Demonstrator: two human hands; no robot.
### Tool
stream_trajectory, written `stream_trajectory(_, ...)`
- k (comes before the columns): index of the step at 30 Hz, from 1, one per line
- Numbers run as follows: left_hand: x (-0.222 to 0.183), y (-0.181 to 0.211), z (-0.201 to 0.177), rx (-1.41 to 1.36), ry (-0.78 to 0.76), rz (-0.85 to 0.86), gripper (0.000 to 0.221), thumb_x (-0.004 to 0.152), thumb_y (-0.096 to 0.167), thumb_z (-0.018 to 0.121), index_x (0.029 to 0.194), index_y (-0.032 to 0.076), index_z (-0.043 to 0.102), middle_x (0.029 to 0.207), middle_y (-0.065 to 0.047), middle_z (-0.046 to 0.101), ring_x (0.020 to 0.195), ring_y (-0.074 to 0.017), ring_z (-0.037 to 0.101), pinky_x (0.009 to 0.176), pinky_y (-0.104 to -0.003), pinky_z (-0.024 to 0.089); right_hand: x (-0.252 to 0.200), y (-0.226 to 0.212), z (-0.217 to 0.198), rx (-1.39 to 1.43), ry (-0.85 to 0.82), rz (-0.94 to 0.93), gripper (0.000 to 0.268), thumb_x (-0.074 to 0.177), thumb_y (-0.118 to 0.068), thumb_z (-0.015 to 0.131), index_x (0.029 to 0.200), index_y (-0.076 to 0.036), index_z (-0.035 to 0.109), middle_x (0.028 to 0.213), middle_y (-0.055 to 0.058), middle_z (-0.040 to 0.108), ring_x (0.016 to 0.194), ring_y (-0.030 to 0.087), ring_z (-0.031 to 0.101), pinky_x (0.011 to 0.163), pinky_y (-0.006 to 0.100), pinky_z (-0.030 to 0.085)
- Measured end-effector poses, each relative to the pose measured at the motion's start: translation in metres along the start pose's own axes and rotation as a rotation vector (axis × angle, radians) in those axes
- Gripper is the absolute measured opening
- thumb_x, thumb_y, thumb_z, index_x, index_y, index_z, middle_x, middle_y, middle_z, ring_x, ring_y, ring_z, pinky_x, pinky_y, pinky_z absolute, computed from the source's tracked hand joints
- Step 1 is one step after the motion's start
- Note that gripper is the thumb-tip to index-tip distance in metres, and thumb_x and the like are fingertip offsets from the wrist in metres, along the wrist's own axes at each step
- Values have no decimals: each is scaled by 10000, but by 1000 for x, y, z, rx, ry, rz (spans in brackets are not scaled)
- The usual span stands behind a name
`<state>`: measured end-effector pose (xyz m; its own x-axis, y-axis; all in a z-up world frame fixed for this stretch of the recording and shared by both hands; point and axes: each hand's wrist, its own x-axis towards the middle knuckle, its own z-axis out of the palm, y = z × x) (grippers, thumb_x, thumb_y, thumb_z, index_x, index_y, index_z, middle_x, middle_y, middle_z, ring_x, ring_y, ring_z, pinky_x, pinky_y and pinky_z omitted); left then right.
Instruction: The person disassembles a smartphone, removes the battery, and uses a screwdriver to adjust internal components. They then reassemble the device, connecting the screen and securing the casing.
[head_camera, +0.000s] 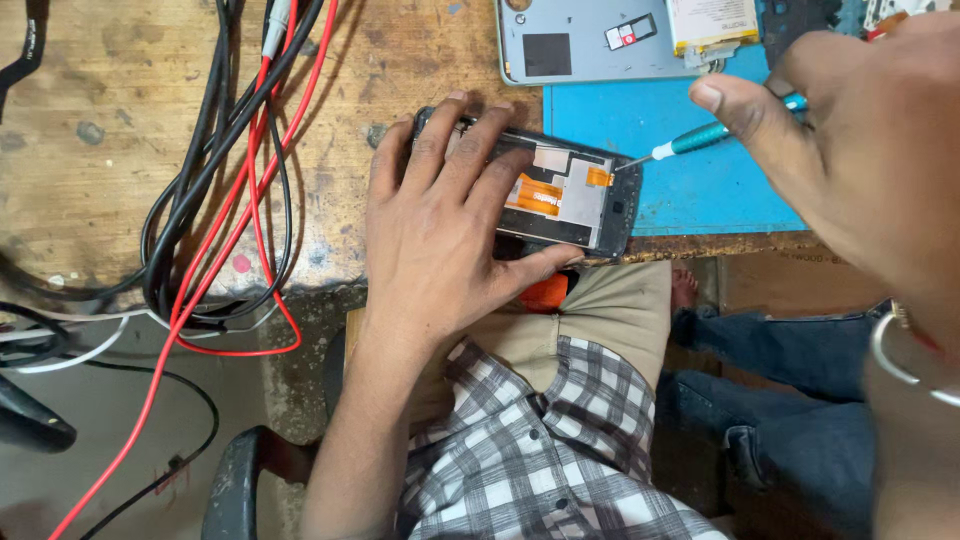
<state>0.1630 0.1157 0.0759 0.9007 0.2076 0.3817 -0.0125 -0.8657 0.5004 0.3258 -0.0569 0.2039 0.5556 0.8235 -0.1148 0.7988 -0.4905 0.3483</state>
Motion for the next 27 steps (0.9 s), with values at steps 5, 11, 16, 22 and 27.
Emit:
stream_trajectory(5, -1, -1, 0, -1, 5, 8, 733, 839, 687, 775, 1266, 95, 707, 1483, -89, 553, 1457, -337, 411, 1216, -596, 264, 0, 8, -16, 34, -9, -305, 211, 880, -281, 657, 952, -96, 729, 664, 67, 622, 665, 202, 647, 611, 334, 510)
stream_trajectory(11, -3, 0, 0, 1, 1, 6, 736, 835, 690, 780, 1268, 100, 708, 1477, -92, 554, 1454, -340, 415, 1215, -602, 265, 5, 4, -1, 237, 110, -276, 386, 960, -308, 675, 1210, -14, 671, 925, 108, 639, 812, 224, 639, 712, 353, 500)
stream_trajectory(16, -2, 0, 0, -5, 11, -1, 726, 827, 680, 783, 1261, 103, 706, 1481, -91, 554, 1453, -345, 413, 1210, -600, 270, -11, 6, 7, 486, 249, -377, 332, 1007, -58, 645, 1307, -11, 513, 1051, 198, 602, 858, 213, 605, 746, 331, 504)
stream_trajectory(22, -2, 2, 2, 3, 15, -5, 728, 817, 668, 804, 1247, 89, 705, 1464, -82, 564, 1443, -336, 424, 1203, -602, 272, -5, -14, 63, 1088, 599, -374, 536, 1014, 14, 678, 1407, -58, 320, 1225, 180, 567, 1017, 219, 609, 893, 299, 538)
stream_trajectory(27, 1, 4, 8, -2, 31, -15, 774, 801, 703, 810, 1242, 77, 707, 1454, -89, 564, 1434, -341, 424, 1192, -589, 263, -13, -28, 102, 1173, 841, -214, 602, 1061, 65, 726, 1478, -154, 352, 1250, 147, 554, 1002, 184, 623, 896, 246, 554)
